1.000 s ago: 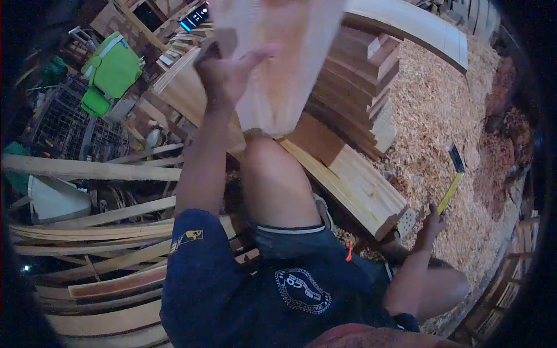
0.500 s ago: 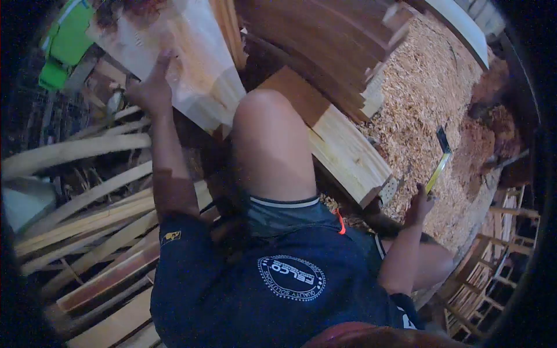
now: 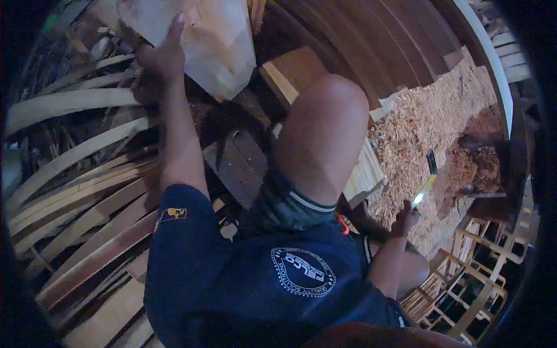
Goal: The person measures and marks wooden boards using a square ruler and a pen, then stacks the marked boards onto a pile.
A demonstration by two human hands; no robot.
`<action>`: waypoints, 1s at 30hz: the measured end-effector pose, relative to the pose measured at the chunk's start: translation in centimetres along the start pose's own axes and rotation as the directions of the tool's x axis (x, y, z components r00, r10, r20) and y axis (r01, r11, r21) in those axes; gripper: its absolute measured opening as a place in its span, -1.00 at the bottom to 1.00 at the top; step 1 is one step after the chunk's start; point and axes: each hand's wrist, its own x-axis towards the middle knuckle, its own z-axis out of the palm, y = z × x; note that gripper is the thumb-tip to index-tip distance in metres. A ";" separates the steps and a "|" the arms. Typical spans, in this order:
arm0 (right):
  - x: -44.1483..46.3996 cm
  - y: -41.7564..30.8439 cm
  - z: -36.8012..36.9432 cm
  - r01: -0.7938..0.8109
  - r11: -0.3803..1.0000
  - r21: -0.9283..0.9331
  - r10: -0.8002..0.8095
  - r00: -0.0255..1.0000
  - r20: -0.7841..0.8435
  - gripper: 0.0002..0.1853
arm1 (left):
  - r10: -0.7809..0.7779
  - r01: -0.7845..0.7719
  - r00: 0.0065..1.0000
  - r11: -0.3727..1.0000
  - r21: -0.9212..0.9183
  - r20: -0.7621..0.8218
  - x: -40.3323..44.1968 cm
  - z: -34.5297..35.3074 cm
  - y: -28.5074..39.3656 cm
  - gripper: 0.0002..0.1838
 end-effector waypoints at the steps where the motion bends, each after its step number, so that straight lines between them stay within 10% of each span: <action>1: -0.7 -0.4 0.1 0.021 0.999 0.033 -0.022 0.999 0.023 -0.66 | 0.026 -0.029 0.999 0.995 0.092 0.028 0.1 0.0 -1.7 -0.33; 5: -1.2 -0.4 0.4 0.034 0.994 0.107 -0.044 0.995 0.093 -0.71 | 0.141 -0.195 0.978 0.882 0.429 0.154 2.5 0.1 -6.2 -0.14; 9: -3.4 -1.7 0.9 0.061 0.978 0.201 -0.092 0.984 0.150 -0.73 | -0.077 0.005 0.992 0.822 0.569 0.103 1.0 0.8 -1.5 0.15; 19: -3.9 0.0 3.2 0.140 0.990 0.022 -0.141 0.973 0.184 -0.68 | 0.256 -0.389 0.921 0.664 0.639 0.295 -2.2 4.0 4.7 -0.29; 20: -3.3 1.8 3.6 0.250 0.923 -0.293 -0.215 0.965 0.147 -0.62 | 0.139 -0.360 0.891 0.797 0.485 0.433 -2.7 6.0 6.4 -0.37; 23: -8.3 -3.8 5.5 -0.080 0.956 -0.282 0.141 0.969 0.203 -0.49 | 0.010 -0.181 0.536 0.978 0.104 0.844 -7.1 13.7 12.8 -0.55; 27: -9.3 2.9 9.7 0.099 0.955 -0.280 -0.052 0.984 0.171 -0.47 | 0.146 -0.285 -0.324 0.927 -0.243 0.935 -22.6 19.3 21.7 -0.43; 30: -11.9 0.8 9.5 0.074 0.946 -0.317 -0.013 0.982 0.191 -0.38 | 0.319 -0.464 -0.451 0.714 -0.524 0.834 -35.0 19.6 20.0 -0.31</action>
